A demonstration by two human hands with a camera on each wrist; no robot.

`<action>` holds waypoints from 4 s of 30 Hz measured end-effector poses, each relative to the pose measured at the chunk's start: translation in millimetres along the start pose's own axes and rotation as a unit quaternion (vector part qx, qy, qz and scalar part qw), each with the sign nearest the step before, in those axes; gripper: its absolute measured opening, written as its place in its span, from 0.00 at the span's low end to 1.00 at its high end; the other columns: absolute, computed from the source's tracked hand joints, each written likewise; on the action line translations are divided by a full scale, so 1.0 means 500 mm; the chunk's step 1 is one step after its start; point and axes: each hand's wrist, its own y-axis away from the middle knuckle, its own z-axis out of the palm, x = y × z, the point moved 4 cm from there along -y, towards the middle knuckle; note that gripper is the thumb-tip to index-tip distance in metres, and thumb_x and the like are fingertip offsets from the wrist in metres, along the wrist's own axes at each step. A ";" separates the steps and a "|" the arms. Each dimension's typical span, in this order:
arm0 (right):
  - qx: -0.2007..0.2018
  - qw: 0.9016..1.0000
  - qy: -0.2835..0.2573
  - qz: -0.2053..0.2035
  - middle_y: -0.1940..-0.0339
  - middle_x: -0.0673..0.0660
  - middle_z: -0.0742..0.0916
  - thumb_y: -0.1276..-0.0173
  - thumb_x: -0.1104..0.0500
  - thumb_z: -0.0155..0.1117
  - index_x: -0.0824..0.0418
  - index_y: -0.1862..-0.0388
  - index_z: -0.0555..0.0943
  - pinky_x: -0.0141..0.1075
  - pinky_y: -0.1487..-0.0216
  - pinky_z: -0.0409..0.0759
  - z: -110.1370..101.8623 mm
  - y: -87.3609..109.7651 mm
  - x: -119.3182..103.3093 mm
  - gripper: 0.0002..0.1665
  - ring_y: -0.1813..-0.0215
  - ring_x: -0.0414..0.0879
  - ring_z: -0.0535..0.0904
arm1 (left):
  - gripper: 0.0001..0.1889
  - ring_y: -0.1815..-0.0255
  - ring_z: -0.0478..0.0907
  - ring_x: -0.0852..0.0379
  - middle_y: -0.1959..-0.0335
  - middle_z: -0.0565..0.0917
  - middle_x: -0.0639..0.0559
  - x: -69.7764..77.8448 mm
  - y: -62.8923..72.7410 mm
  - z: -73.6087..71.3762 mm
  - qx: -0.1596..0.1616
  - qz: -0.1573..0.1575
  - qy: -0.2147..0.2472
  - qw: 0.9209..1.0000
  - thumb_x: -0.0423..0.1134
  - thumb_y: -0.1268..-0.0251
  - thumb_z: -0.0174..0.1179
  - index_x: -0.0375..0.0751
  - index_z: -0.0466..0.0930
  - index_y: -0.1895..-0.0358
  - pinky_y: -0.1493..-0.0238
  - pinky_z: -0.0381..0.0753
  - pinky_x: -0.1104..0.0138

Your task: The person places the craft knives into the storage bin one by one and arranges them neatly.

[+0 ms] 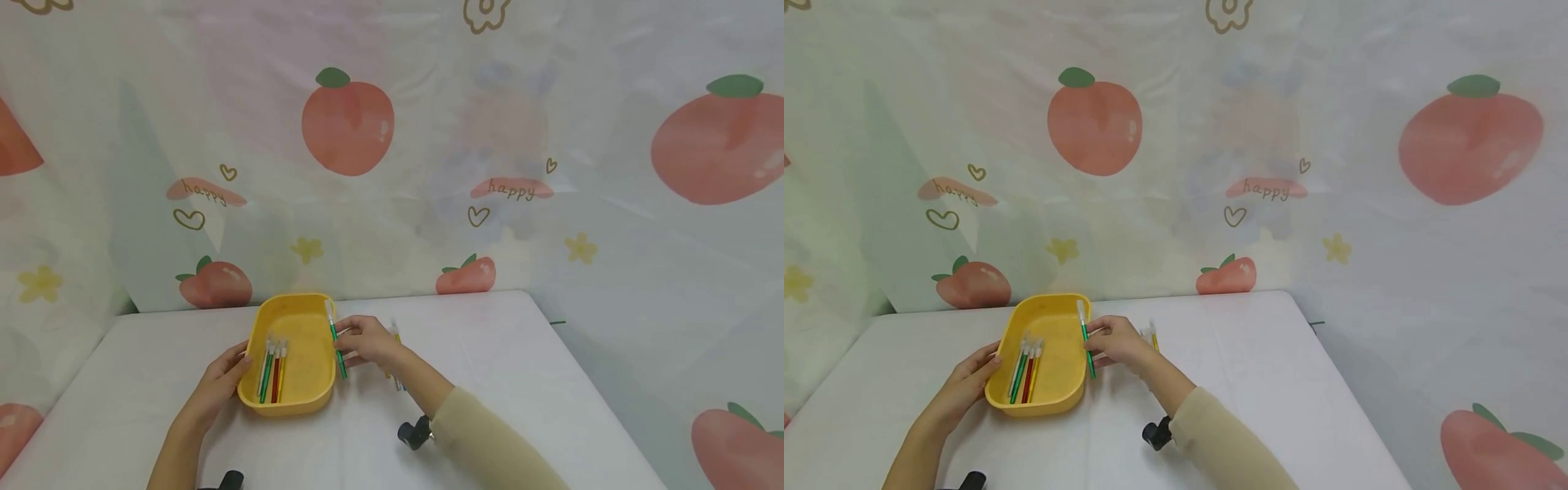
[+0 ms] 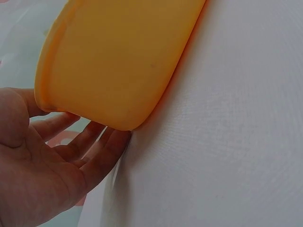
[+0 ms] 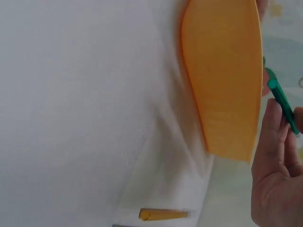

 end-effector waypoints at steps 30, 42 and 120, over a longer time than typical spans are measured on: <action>0.012 0.999 -0.035 0.011 0.63 0.59 0.87 0.35 0.69 0.66 0.64 0.50 0.79 0.45 0.61 0.88 0.141 -0.022 -0.026 0.15 0.65 0.46 0.87 | 0.35 0.24 0.60 0.38 0.22 0.57 0.34 0.001 -0.003 0.001 -0.002 -0.001 -0.001 1.000 0.54 0.20 0.45 0.40 0.49 0.20 0.30 0.66 0.50; 0.050 0.997 -0.052 0.036 0.61 0.63 0.87 0.33 0.69 0.64 0.63 0.52 0.78 0.54 0.55 0.86 0.174 -0.030 -0.032 0.12 0.58 0.56 0.88 | 0.34 0.25 0.62 0.38 0.22 0.57 0.33 0.001 -0.003 -0.001 -0.006 0.008 -0.001 1.000 0.52 0.19 0.44 0.39 0.49 0.20 0.31 0.68 0.50; 0.035 0.998 -0.052 -0.016 0.61 0.58 0.81 0.38 0.70 0.67 0.63 0.43 0.75 0.42 0.59 0.88 0.021 0.014 -0.040 0.24 0.59 0.53 0.84 | 0.33 0.24 0.59 0.37 0.23 0.57 0.31 0.003 -0.001 0.003 -0.008 0.020 -0.012 1.000 0.50 0.18 0.43 0.36 0.49 0.21 0.30 0.65 0.50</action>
